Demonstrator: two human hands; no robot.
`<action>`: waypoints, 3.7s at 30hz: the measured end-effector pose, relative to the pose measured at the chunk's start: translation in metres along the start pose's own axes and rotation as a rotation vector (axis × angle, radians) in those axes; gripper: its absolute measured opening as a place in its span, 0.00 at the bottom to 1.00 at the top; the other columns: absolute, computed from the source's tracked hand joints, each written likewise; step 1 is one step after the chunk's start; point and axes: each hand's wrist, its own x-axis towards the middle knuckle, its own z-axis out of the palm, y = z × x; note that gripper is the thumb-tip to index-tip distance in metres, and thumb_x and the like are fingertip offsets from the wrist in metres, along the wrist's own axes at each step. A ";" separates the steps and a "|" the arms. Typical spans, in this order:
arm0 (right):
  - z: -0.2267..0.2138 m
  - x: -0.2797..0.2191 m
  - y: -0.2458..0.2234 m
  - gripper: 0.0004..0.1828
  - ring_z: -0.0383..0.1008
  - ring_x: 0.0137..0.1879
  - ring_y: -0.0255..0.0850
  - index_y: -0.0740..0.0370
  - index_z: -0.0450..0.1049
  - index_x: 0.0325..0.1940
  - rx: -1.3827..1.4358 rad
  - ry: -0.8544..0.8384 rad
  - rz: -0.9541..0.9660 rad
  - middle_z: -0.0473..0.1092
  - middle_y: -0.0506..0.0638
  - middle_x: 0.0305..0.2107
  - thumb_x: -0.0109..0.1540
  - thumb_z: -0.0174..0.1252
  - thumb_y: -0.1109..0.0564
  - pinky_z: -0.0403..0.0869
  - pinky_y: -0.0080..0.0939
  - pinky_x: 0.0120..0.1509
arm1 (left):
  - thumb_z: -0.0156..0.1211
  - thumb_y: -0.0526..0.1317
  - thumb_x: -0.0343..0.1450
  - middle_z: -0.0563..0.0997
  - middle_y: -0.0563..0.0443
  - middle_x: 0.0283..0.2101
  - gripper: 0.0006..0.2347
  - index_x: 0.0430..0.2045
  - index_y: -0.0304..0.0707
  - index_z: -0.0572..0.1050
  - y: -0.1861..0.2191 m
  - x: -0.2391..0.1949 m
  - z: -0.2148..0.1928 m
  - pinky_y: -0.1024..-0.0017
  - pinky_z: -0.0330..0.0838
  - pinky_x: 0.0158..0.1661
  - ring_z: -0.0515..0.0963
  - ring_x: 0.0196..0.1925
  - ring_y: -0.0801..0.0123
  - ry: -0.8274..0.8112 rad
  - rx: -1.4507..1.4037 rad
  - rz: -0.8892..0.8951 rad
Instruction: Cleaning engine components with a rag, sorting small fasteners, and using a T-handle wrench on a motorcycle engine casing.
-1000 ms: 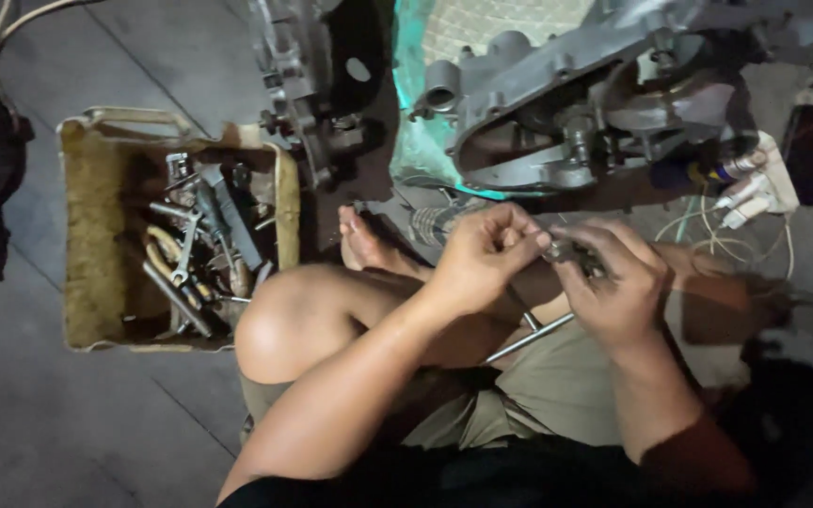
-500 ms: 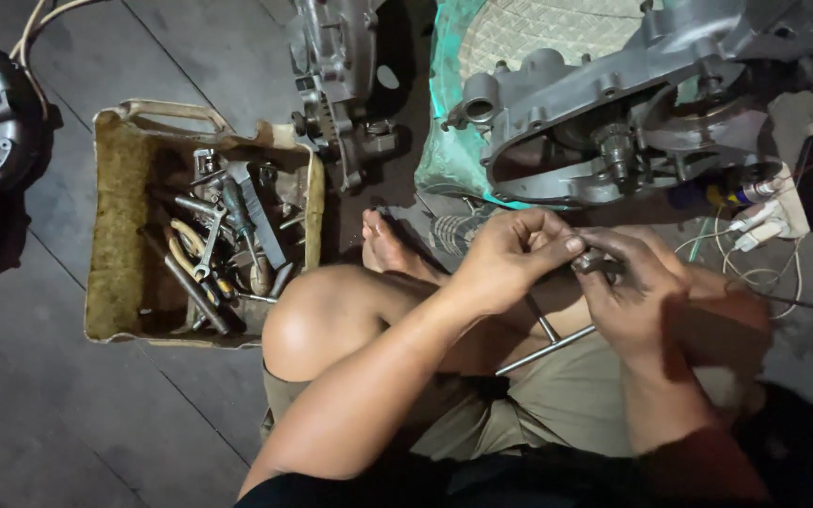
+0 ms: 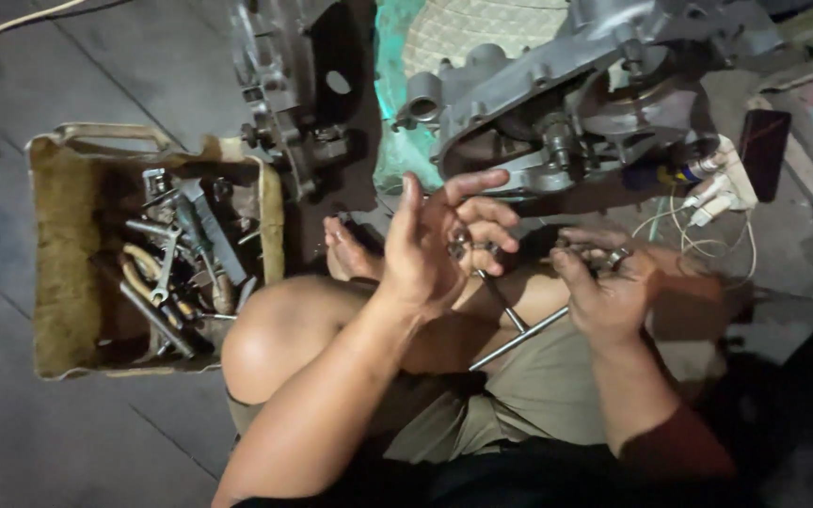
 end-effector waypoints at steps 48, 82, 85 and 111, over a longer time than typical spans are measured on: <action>-0.009 0.071 0.044 0.08 0.78 0.32 0.49 0.66 0.83 0.36 -0.492 0.314 -0.373 0.78 0.55 0.30 0.54 0.71 0.69 0.77 0.42 0.39 | 0.39 0.69 0.71 0.81 0.29 0.35 0.41 0.55 0.17 0.70 0.023 -0.001 0.001 0.61 0.86 0.29 0.86 0.33 0.48 0.171 0.069 0.214; 0.021 0.016 -0.012 0.09 0.76 0.25 0.40 0.71 0.79 0.37 0.125 0.080 0.053 0.75 0.54 0.19 0.61 0.68 0.60 0.76 0.38 0.39 | 0.70 0.34 0.67 0.69 0.59 0.17 0.11 0.43 0.35 0.83 0.014 0.004 -0.008 0.85 0.64 0.23 0.68 0.18 0.80 0.156 0.966 0.157; 0.021 0.006 -0.004 0.08 0.79 0.28 0.39 0.71 0.80 0.39 0.241 -0.058 0.092 0.75 0.52 0.19 0.63 0.64 0.61 0.77 0.38 0.39 | 0.70 0.35 0.67 0.68 0.60 0.18 0.09 0.39 0.43 0.85 0.000 0.002 0.001 0.79 0.65 0.28 0.69 0.22 0.77 0.125 1.159 0.078; 0.021 0.023 -0.019 0.08 0.81 0.36 0.44 0.59 0.84 0.37 -0.098 -0.126 -0.197 0.79 0.48 0.30 0.56 0.67 0.67 0.79 0.41 0.43 | 0.66 0.37 0.65 0.71 0.56 0.13 0.02 0.24 0.40 0.80 -0.014 0.005 -0.002 0.75 0.68 0.22 0.72 0.18 0.74 0.135 1.197 0.056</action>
